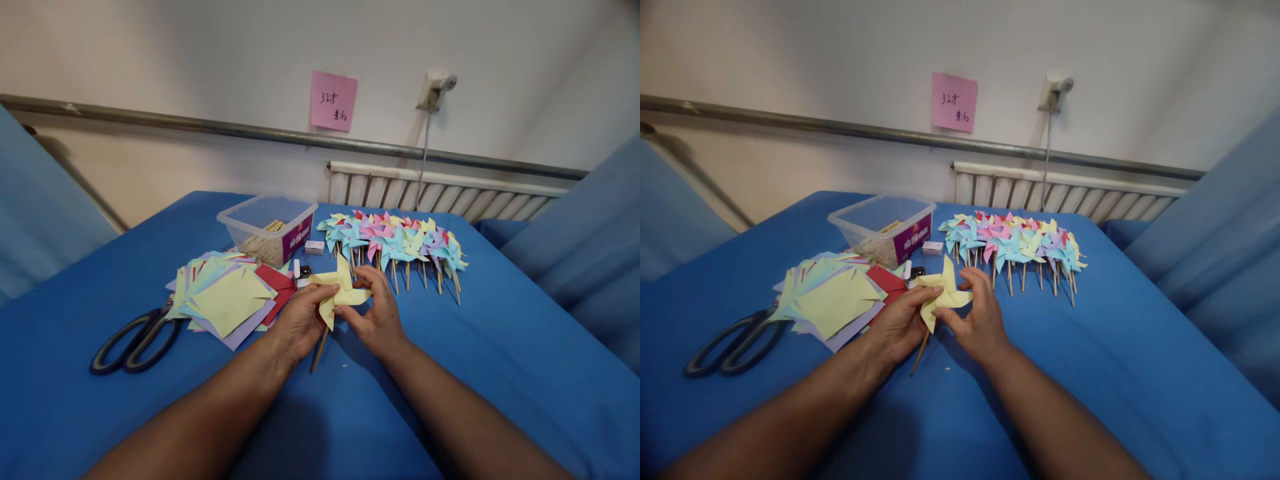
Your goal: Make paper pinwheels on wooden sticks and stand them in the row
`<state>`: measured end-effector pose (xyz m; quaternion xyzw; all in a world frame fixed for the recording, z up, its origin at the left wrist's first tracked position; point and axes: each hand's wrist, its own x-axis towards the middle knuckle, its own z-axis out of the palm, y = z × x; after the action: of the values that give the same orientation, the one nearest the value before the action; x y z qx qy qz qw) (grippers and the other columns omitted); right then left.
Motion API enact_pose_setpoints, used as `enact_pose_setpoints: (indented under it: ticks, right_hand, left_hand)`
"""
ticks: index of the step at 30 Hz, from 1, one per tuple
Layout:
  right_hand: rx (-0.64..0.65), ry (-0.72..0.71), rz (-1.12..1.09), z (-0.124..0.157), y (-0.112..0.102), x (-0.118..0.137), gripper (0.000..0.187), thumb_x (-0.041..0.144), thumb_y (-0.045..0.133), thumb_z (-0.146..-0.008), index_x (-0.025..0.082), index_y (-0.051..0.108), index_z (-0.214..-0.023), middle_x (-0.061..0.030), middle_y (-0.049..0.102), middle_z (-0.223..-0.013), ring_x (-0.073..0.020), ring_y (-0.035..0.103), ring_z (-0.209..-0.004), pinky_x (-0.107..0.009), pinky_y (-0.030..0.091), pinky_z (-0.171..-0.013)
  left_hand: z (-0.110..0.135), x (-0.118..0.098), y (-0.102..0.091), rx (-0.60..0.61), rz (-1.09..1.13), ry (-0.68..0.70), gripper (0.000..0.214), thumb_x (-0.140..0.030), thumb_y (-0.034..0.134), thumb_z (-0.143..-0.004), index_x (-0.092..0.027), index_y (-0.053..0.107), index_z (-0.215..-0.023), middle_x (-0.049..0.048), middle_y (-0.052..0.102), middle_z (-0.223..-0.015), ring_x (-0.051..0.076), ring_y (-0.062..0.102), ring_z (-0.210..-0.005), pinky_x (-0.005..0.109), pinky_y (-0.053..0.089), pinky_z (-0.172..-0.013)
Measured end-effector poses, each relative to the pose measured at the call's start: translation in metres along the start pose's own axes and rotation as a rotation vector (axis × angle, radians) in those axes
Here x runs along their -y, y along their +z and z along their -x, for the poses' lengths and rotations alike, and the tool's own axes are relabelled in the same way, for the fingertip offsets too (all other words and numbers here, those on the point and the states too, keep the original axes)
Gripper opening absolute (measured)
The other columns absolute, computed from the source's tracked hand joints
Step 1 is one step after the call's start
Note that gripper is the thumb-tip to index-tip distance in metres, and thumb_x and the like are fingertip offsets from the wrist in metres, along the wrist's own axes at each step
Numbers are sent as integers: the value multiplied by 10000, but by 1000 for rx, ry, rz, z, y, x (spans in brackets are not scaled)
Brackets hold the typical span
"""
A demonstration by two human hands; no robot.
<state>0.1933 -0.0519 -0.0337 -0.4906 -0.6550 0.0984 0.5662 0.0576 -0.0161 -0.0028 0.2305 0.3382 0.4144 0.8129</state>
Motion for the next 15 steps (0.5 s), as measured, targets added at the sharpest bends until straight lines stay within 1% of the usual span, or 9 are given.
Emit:
enact_pose_setpoints:
  ticks: [4,8,11,15]
  right_hand:
    - [-3,-14,15,-1,0,-2,550,344,699,-752,222,448,-1225,-113,494,-1219,-191,570,-899,-401,500,-837]
    - [-19,-24,22,-2,-1,-5,553,357,702,-749,218,450,-1221,-116,494,-1223,-180,577,-865,-386,509,-816]
    - [-22,2,47,-3,-2,-5,509,355,679,-769,225,459,-1209,-116,499,-1216,-178,577,-853,-388,507,-815]
    - [-36,54,62,-2,-2,-6,451,354,656,-780,222,486,-1176,-111,522,-1177,-187,582,-854,-407,497,-825]
  left_hand:
    - [-1,1,-1,-14,-15,-5,164,-63,684,-676,-83,684,-838,51,679,-689,119,609,-568,213,489,-568]
    - [0,2,0,-10,-41,-4,165,-54,686,-669,-89,687,-830,47,683,-684,117,608,-548,223,500,-574]
    - [2,2,3,15,-56,-2,158,-51,667,-685,-85,695,-837,56,691,-686,122,616,-548,222,501,-565]
    - [3,2,4,61,-79,-37,160,-64,645,-710,-66,703,-859,85,708,-714,149,640,-577,239,513,-569]
